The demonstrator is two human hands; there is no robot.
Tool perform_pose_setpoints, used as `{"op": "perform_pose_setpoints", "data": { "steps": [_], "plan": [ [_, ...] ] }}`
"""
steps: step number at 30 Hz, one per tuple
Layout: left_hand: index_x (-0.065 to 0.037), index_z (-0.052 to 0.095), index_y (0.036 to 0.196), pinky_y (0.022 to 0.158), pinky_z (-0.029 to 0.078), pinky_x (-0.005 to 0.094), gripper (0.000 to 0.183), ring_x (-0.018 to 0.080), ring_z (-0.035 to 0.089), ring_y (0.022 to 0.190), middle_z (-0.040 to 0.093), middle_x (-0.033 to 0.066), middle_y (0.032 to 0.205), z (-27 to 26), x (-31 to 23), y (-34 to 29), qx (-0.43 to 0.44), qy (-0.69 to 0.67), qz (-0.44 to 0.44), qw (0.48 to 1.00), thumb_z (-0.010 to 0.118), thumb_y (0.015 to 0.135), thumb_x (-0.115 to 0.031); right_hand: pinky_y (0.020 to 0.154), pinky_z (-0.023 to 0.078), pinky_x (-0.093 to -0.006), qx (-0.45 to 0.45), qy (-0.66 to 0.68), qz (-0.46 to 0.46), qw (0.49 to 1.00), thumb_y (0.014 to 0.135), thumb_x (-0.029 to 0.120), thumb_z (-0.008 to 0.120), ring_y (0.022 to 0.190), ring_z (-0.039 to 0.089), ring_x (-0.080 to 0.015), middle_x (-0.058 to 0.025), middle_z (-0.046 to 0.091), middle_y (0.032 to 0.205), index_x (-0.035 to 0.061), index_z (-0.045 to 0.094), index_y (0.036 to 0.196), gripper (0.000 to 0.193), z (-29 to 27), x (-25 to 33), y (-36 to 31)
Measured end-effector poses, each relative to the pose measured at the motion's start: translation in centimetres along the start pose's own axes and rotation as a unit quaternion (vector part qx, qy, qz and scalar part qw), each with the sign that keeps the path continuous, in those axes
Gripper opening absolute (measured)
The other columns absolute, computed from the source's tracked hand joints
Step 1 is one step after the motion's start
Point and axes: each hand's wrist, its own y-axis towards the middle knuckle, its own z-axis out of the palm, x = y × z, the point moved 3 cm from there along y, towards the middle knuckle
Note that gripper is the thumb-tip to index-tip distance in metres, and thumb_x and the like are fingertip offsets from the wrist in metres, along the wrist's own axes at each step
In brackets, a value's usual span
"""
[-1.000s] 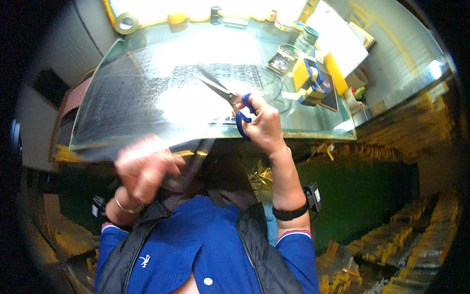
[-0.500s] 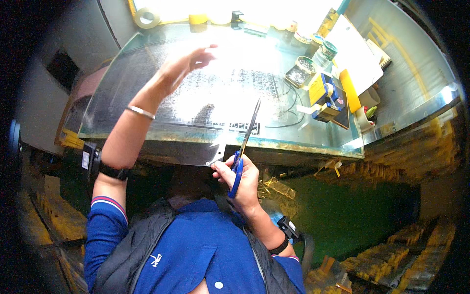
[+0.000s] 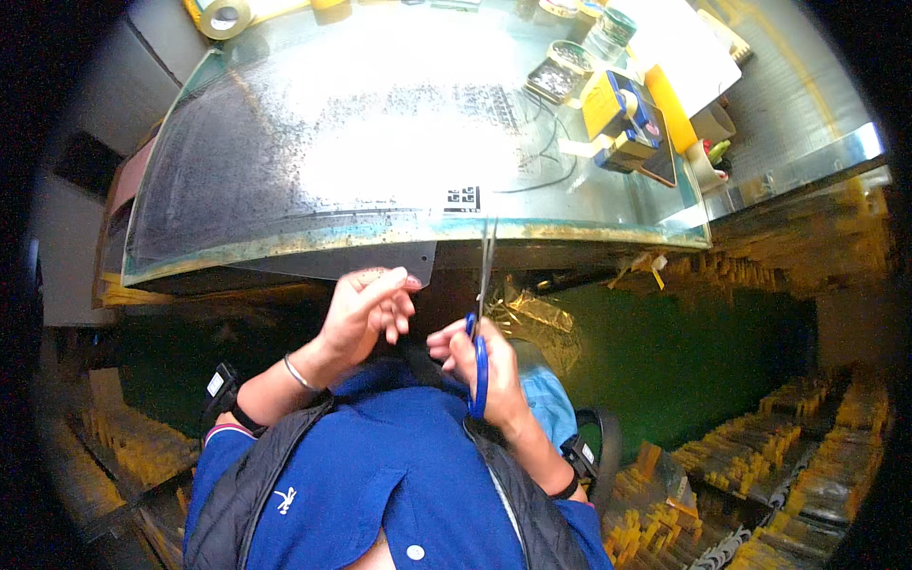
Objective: The recorder uses scissors to cut a thin, dark sheet of material on a glass-topped workbench.
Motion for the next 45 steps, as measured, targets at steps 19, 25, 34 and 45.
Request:
{"op": "perform_pose_setpoints", "data": {
  "steps": [19, 25, 34, 45],
  "plan": [
    [0.000, 0.063, 0.095, 0.048, 0.047, 0.0198, 0.020, 0.0088, 0.057, 0.057, 0.063, 0.0072, 0.076, 2.7, 1.3, 2.3, -0.035, -0.002, 0.076, 0.997, 0.063, 0.080, -0.014, 0.066, 0.042, -0.0253, 0.158, 0.412, 0.246, 0.863, 0.086, 0.060, 0.029, 0.071, 0.051, -0.0144, -0.0046, 0.051, 0.076, -0.0014, 0.052, 0.095, 0.066, 0.9, -0.6, -3.7],
    [0.000, 0.064, 0.093, 0.046, 0.044, 0.0181, 0.017, 0.0068, 0.054, 0.054, 0.062, 0.0053, 0.072, 2.9, 1.7, 2.0, -0.029, 0.015, 0.095, 0.995, 0.061, 0.082, -0.012, 0.054, 0.043, -0.0240, 0.109, 0.304, 0.236, 0.917, 0.088, 0.055, 0.033, 0.060, 0.052, -0.0134, -0.0043, 0.052, 0.069, 0.0001, 0.054, 0.087, 0.059, 0.9, -1.2, -3.5],
    [0.000, 0.064, 0.089, 0.044, 0.042, 0.0176, 0.016, 0.0055, 0.052, 0.052, 0.061, 0.0039, 0.070, 3.6, 1.6, 1.3, -0.021, 0.056, 0.102, 0.993, 0.059, 0.084, -0.014, 0.044, 0.043, -0.0212, -0.054, 0.024, 0.216, 0.975, 0.087, 0.038, 0.052, 0.049, 0.050, -0.0079, -0.0026, 0.051, 0.060, 0.0023, 0.055, 0.075, 0.038, 1.9, -0.4, -3.9],
    [-0.002, 0.065, 0.088, 0.043, 0.044, 0.0182, 0.013, 0.0059, 0.054, 0.051, 0.061, 0.0039, 0.068, 3.4, 2.2, 0.0, -0.019, 0.080, 0.103, 0.991, 0.061, 0.083, -0.013, 0.042, 0.040, -0.0197, -0.089, 0.007, 0.188, 0.978, 0.083, 0.035, 0.059, 0.046, 0.048, -0.0054, 0.0001, 0.051, 0.057, 0.0039, 0.057, 0.073, 0.033, 1.6, -0.8, -3.9]
  ]
}}
